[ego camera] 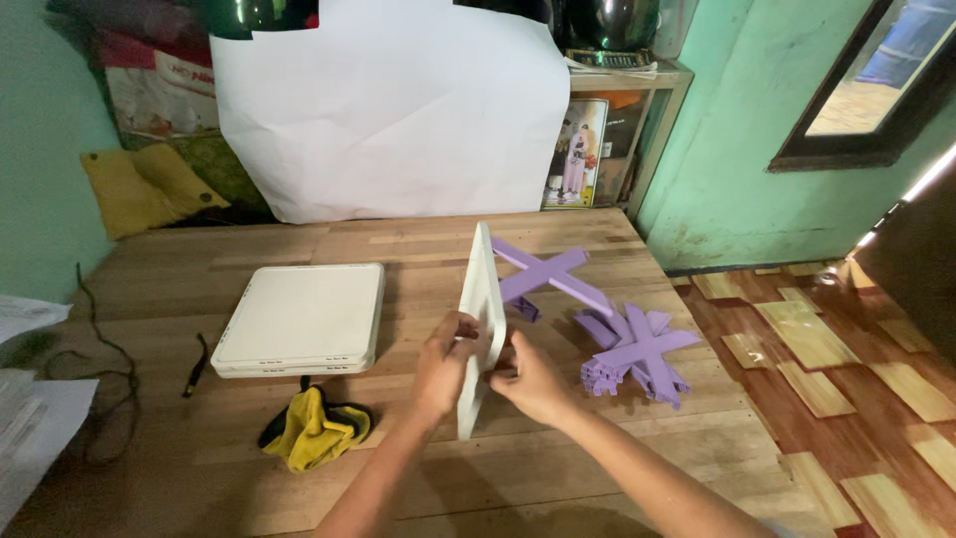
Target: The person assembles a small plastic shelving unit by inserting purple X-shaped supports into white trays. After assembling and disassembling the unit, the person wipes the white trays with a yellow cloth. The person handles the trays and supports one at a time on a wooden table.
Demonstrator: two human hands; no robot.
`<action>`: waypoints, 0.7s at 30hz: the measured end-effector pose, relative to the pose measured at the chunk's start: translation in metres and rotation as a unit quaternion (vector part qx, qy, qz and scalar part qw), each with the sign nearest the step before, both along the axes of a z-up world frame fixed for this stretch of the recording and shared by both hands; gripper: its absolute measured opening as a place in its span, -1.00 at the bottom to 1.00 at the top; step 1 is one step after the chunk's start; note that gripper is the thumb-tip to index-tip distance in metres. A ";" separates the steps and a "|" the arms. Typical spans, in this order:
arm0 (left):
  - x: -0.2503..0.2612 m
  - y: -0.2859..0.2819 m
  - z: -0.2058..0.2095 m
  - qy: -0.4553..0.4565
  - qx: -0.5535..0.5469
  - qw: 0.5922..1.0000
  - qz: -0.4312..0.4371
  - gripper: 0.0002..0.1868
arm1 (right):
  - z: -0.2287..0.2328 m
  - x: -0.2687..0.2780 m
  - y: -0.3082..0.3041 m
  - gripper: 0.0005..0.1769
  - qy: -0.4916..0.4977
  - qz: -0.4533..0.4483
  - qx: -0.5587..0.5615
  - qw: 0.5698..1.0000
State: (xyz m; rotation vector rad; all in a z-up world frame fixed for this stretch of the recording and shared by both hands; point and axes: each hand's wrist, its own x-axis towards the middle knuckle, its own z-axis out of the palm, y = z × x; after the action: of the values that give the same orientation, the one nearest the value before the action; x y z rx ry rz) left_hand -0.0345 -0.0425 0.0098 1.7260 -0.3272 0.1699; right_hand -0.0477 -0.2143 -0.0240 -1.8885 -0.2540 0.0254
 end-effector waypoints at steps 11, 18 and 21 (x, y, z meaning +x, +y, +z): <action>-0.011 0.001 0.032 0.039 0.229 0.973 0.002 -0.50 | 0.071 -0.038 0.010 -0.83 -0.004 0.017 -0.359 0.933; -0.006 0.012 0.032 -0.026 0.246 0.968 -0.038 -0.59 | 0.107 -0.031 -0.002 -0.78 -0.265 -0.048 -0.293 0.917; -0.010 0.010 0.031 -0.056 0.270 0.961 -0.007 -0.59 | 0.103 -0.028 0.003 -0.60 -0.285 -0.015 -0.311 0.907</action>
State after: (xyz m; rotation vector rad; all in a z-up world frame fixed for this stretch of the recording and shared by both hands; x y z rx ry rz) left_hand -0.0440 -0.0328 0.0407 2.2575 -0.5021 0.1788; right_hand -0.0755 -0.2115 0.0790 -2.5053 -0.6780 -0.5346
